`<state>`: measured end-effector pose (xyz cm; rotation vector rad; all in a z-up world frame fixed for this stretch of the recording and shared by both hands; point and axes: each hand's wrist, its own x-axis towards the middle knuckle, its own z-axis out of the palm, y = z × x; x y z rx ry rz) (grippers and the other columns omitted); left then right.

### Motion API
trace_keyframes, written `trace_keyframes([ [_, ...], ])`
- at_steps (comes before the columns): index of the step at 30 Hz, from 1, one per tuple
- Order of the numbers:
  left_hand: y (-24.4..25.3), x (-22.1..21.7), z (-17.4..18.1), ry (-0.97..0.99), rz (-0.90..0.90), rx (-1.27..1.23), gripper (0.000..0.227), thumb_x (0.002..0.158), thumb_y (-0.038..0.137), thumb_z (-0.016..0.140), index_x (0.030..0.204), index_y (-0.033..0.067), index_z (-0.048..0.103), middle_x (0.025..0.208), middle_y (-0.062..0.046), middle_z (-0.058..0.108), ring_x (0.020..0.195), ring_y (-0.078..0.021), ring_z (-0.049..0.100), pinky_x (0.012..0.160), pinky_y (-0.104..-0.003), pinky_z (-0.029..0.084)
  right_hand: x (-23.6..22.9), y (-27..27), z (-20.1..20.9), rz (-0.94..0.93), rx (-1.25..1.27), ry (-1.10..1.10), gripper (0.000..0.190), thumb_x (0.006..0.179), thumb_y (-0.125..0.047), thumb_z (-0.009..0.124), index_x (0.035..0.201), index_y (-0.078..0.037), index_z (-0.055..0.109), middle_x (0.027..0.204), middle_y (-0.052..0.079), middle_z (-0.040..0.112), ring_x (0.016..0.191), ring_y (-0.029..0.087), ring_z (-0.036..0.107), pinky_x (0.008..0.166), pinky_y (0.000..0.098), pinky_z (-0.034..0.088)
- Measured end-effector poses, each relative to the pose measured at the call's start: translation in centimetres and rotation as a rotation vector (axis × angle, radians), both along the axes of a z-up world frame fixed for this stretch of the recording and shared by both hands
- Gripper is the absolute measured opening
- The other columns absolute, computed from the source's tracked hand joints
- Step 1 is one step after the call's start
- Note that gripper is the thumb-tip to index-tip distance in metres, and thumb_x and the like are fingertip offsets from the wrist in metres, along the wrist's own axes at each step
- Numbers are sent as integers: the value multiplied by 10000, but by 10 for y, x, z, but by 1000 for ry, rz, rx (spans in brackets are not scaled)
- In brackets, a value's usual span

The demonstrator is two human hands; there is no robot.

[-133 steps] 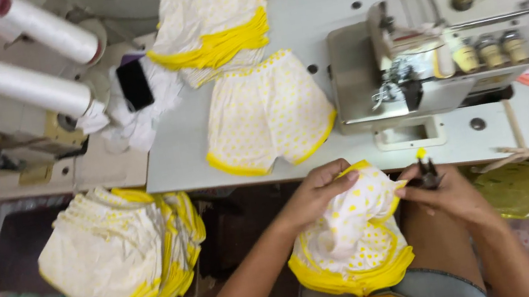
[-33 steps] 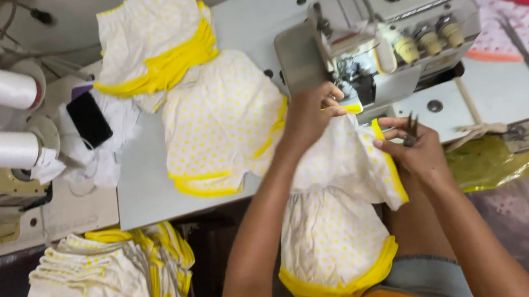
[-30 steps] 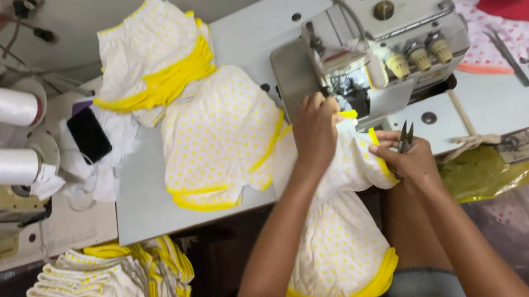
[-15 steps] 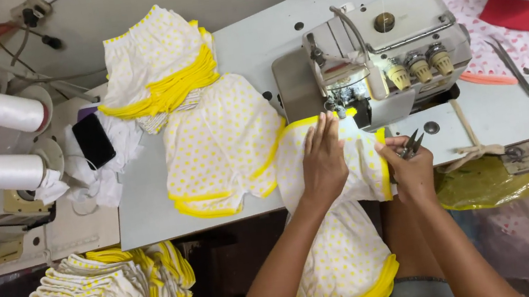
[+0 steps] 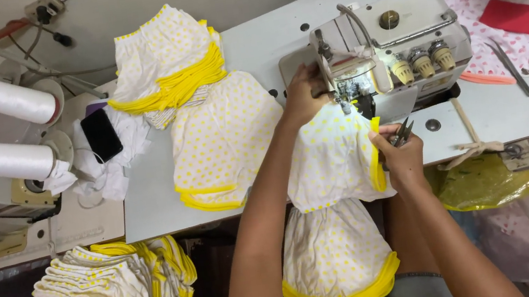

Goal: Trimming loose threads from finished baby shorts using snips and stacking them on a work table.

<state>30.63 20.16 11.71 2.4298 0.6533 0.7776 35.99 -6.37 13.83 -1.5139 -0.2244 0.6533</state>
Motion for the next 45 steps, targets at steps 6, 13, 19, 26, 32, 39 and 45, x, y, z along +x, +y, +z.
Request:
trace_keyframes([
  [6,-22,-26,30,204,147,-158,135,937,127,634,1045,153,711,1031,-79,728,1045,-310,716,910,-464,586,9,3,-17,43,6,22,303,921,-156,830,1123,11,678,941,116,648,853,244,689,733,413,603],
  [13,-116,-58,47,434,211,279,103,823,107,712,918,113,752,923,-67,640,935,-273,676,721,-392,614,7,4,2,58,-18,106,362,897,-133,820,1173,46,667,969,130,658,889,245,679,806,431,587],
  [19,-149,-14,23,-144,184,162,164,809,267,739,950,344,770,674,45,521,744,-216,595,742,-395,520,13,13,-8,61,-35,104,275,882,-127,779,1084,40,697,742,38,587,512,99,536,606,303,560],
  [26,-199,-155,61,129,388,-293,717,850,148,770,1464,-53,460,1327,-375,581,1235,-551,545,1065,-637,407,40,8,-24,82,87,258,250,871,-164,795,987,33,696,573,29,443,339,81,406,508,321,547],
  [32,-180,-141,146,175,520,85,661,944,23,548,1578,88,370,1348,-240,520,1318,-464,334,1089,-593,257,9,6,8,195,164,419,309,866,-150,794,1050,72,683,829,139,616,340,21,333,584,419,615],
  [39,-163,-89,17,-48,37,438,429,966,13,481,1354,109,637,1398,-67,638,1343,-277,560,1108,-467,414,2,13,-15,145,150,390,279,855,-93,797,1008,118,698,880,199,670,327,21,318,608,461,639],
  [45,-130,-109,37,191,-25,280,853,722,-127,530,1532,130,455,1597,-75,463,1502,-290,392,1188,-506,321,2,47,8,38,94,348,354,794,-204,889,825,31,625,648,97,596,355,93,491,484,385,598],
])
